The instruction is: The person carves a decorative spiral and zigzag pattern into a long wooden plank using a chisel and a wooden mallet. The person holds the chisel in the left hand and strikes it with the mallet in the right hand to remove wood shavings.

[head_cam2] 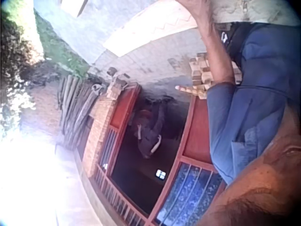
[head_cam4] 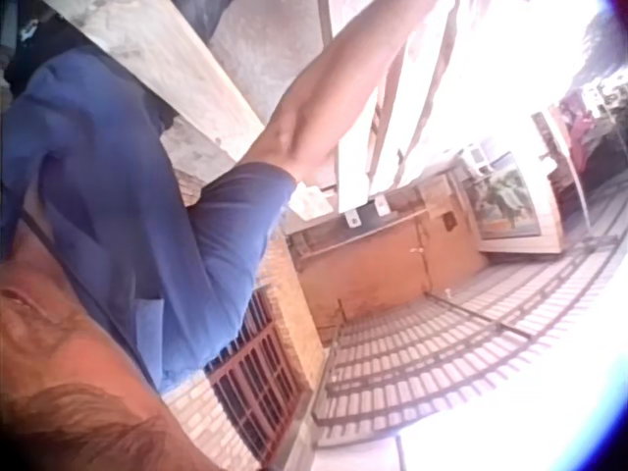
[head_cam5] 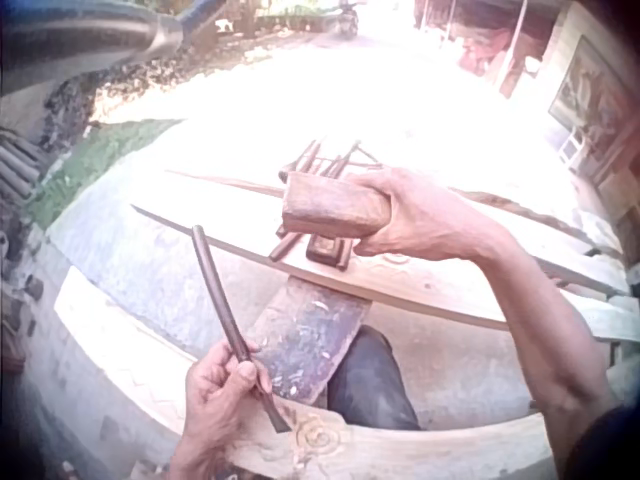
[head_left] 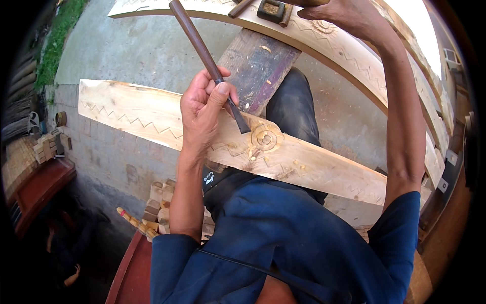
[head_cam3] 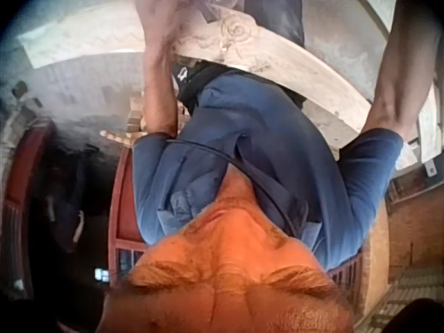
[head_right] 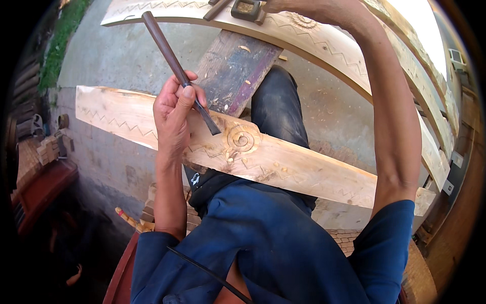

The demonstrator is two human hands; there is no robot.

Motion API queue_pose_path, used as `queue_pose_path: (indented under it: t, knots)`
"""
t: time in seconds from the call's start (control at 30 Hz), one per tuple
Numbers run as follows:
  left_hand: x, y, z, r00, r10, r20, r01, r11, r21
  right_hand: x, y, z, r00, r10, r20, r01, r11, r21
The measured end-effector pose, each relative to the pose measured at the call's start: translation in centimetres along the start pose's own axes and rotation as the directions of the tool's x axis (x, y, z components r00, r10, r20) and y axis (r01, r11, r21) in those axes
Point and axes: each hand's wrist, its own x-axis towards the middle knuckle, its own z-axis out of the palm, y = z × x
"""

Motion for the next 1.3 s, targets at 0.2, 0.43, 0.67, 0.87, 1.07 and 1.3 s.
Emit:
queue_pose_path:
  t: [0.2,0.43,0.67,0.87,1.07,1.3]
  knots:
    - [-0.4,-0.7,1.7,1.000,-0.006,0.008,0.005,0.996,0.093,-1.2,0.4,0.9,0.998,-0.063,0.016,0.061,0.995,0.073]
    - [-0.5,-1.1,2.9,0.998,-0.022,0.058,0.014,0.991,0.134,-1.4,-2.7,0.6,0.973,0.207,0.102,-0.212,0.977,0.035]
    - [1.0,-1.5,4.0,0.980,-0.045,0.196,-0.005,0.969,0.247,-1.0,1.4,1.1,0.999,-0.046,-0.018,0.047,0.998,0.048]
    - [1.4,-1.5,4.0,0.972,-0.041,0.233,-0.028,0.958,0.285,-1.0,2.2,1.1,0.997,0.002,-0.073,0.005,0.996,0.095]
    - [2.5,-0.8,5.4,0.950,-0.019,0.313,-0.119,0.901,0.417,-1.1,1.7,-0.2,0.959,0.083,-0.272,-0.051,0.991,0.121]
    - [3.2,-1.0,5.4,0.933,-0.058,0.354,-0.115,0.887,0.448,-0.9,3.7,-1.8,0.993,0.023,-0.112,-0.034,0.995,-0.092]
